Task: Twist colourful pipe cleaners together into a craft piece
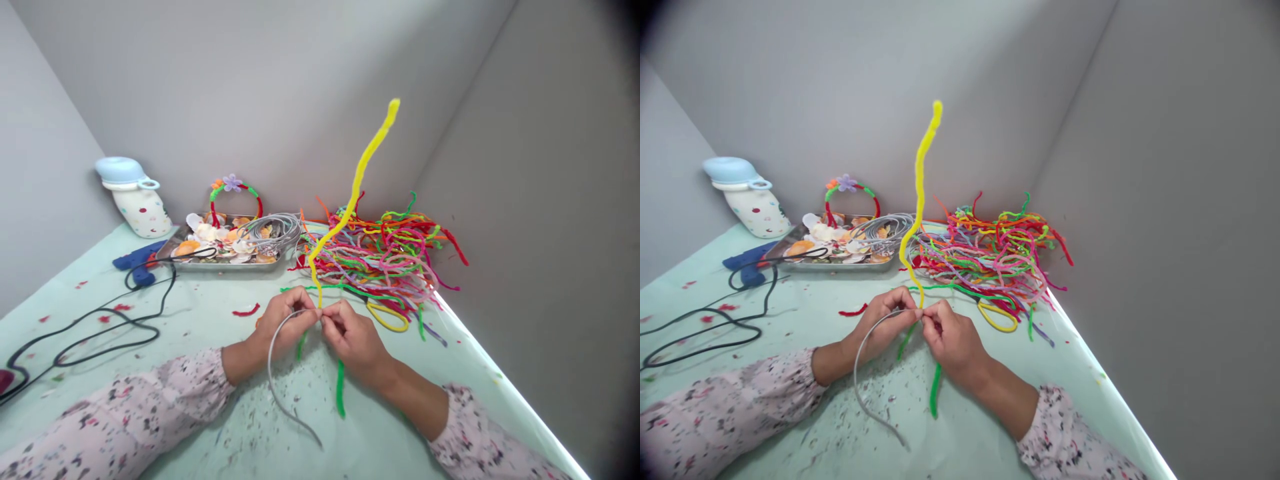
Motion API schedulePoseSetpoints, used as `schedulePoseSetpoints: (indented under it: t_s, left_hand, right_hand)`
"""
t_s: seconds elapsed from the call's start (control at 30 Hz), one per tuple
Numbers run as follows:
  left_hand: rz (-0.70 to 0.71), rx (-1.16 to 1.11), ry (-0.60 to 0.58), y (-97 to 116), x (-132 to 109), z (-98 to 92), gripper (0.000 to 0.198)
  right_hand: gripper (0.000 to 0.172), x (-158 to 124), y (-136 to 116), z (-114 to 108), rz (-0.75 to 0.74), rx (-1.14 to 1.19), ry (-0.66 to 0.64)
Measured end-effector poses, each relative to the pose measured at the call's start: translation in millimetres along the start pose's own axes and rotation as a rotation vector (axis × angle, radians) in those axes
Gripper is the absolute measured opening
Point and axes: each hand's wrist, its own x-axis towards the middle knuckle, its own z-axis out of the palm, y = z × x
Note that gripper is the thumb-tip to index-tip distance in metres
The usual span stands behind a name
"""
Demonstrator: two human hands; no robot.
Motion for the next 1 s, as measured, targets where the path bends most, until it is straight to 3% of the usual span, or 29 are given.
schedulePoseSetpoints:
  t_s: [0.53, 1.0]
  left_hand:
    - [0.07, 0.212, 0.043, 6.1, 0.0, 3.0, 0.022]
    - [0.127, 0.307, 0.113, 10.5, -2.2, 6.1, 0.015]
  right_hand:
    - [0.008, 1.4, 4.7, 0.9, 0.054, 0.102, -0.022]
    - [0.008, -2.7, 1.2, -1.6, -0.095, -0.071, -0.008]
